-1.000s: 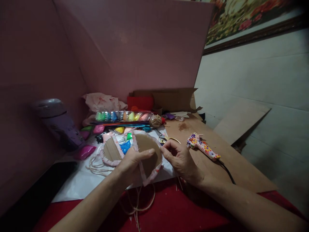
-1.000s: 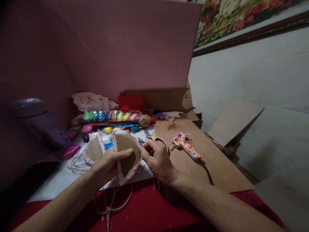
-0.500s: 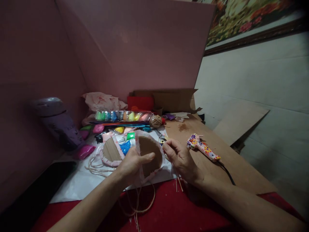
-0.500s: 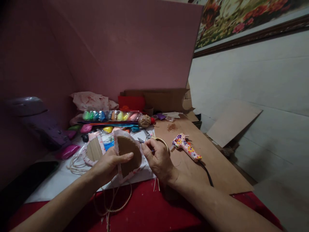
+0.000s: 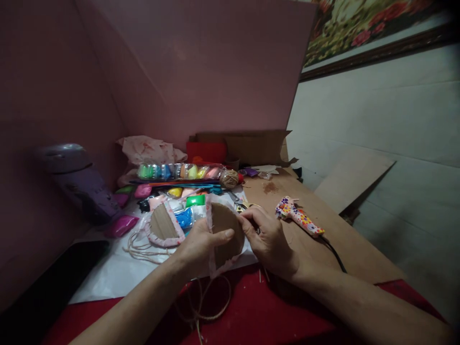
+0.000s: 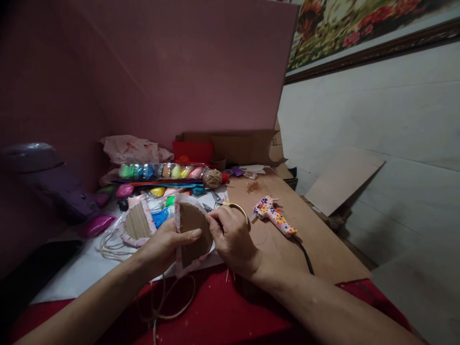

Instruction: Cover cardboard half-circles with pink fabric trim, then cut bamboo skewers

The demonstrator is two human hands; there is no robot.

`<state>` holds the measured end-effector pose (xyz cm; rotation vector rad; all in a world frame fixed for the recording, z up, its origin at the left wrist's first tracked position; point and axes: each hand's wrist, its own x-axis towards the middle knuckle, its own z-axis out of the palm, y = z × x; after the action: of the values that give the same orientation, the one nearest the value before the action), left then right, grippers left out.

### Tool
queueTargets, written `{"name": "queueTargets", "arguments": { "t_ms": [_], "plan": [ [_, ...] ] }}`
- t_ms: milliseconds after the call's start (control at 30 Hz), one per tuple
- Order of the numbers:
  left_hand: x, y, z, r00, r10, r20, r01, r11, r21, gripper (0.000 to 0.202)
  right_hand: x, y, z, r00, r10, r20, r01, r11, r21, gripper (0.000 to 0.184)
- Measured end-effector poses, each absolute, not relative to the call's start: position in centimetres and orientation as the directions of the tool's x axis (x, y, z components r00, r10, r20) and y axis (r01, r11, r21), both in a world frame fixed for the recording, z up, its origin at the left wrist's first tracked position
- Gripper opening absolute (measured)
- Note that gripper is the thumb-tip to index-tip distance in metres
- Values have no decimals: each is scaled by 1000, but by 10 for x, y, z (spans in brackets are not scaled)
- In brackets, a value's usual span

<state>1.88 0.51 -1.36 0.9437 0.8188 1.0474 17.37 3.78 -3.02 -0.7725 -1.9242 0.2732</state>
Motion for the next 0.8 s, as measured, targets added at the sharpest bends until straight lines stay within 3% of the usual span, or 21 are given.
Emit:
{"name": "queueTargets", "arguments": {
  "t_ms": [167,333,400,467,600,700,800],
  "plan": [
    [18,3,-12,241,965,-103,-380,192,905,25,175,37,-36,-354,426,833,432,864,-258,12],
    [17,1,-9,213,970,-115,-371,189,909,27,177,37,-38,-419,382,824,432,882,-189,19],
    [17,1,-9,227,968,-110,-364,189,912,26,176,38,-36,-396,422,815,398,879,-262,17],
    [15,2,-10,251,961,-113,-362,202,910,26,175,39,-33,-330,526,784,359,838,-411,12],
    [12,4,-11,226,965,-131,-375,210,903,28,174,42,-30,-242,743,624,354,666,-656,29],
    [10,6,-10,142,979,-149,-386,193,902,27,174,44,-31,-268,801,535,395,598,-698,38],
    [10,7,-6,79,988,-132,-404,153,902,28,173,43,-33,-343,788,512,420,616,-666,40]
  ]
}}
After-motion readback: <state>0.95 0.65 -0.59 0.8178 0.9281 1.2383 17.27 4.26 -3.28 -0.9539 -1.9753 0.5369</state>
